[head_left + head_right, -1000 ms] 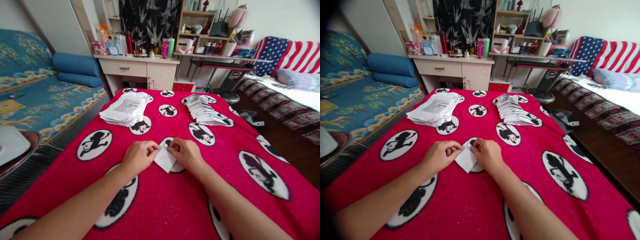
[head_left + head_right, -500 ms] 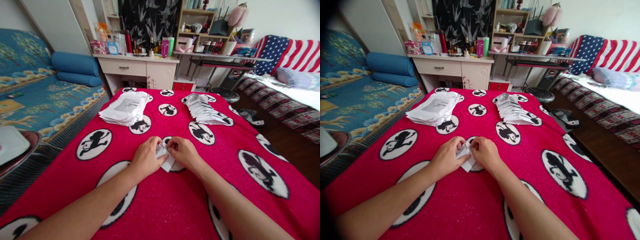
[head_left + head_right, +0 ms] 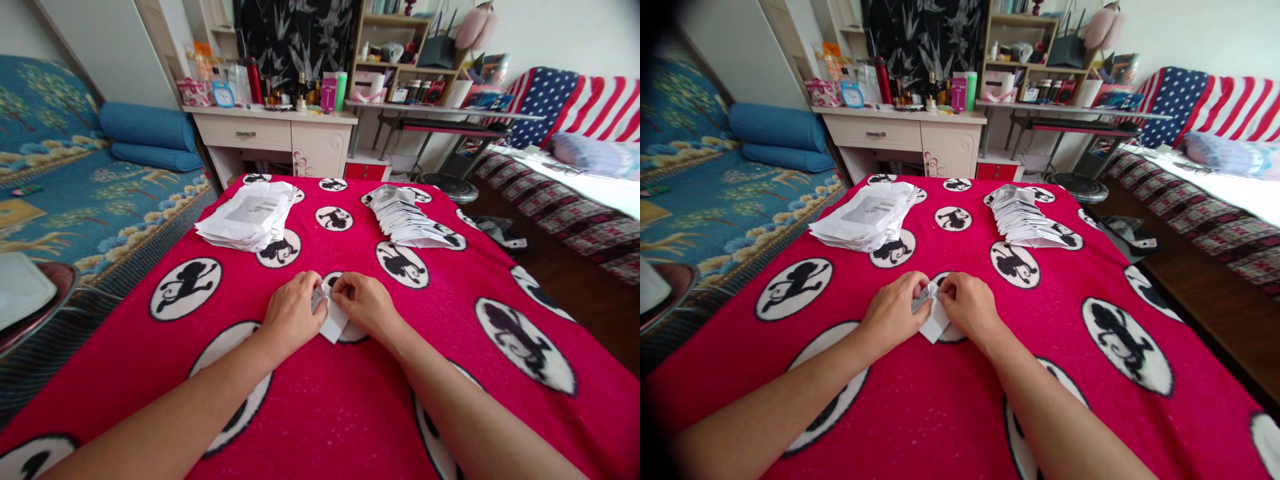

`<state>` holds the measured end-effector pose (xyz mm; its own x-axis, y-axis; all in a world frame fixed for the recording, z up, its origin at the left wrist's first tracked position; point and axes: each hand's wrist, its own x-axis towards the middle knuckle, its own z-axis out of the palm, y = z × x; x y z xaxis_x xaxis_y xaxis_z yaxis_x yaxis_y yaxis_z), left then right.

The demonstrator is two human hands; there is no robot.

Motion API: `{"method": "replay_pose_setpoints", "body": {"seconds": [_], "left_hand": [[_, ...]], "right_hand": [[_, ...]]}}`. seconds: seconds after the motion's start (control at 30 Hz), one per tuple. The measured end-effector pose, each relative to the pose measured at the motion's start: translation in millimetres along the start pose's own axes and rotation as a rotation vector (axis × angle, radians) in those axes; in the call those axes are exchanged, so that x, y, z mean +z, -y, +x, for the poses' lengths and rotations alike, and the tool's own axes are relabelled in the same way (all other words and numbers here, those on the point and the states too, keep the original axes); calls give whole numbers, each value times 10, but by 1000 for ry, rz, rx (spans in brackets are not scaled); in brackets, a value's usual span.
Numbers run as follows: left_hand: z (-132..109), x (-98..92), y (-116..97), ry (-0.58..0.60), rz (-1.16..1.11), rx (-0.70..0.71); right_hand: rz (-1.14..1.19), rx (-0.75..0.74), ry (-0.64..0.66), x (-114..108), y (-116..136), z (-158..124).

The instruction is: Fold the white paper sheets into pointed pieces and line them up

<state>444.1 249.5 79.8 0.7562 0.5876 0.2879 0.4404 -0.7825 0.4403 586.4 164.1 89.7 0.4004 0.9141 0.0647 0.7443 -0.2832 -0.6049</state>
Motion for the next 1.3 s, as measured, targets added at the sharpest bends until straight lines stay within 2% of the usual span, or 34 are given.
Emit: {"method": "replay_pose_setpoints", "body": {"seconds": [0.37,0.63,0.83,1.0,1.13,1.3], "left_hand": [[38,10,95,-44,-214,-105],[39,-31,64,-76,-341,-175],[24,-36,80,-134,-280,-120],[11,-19,96,-166,-228,-61],[-5,6,108,-143,-276,12],[-21,20,145,-92,-357,11]], "right_hand": [[-118,45,-104,60,52,-34],[-213,88,-148,93,149,-41],[-229,114,-150,87,175,-32],[-165,14,-160,103,159,-57],[-123,5,-156,103,131,-67],[-60,54,-122,82,74,-50]]}}
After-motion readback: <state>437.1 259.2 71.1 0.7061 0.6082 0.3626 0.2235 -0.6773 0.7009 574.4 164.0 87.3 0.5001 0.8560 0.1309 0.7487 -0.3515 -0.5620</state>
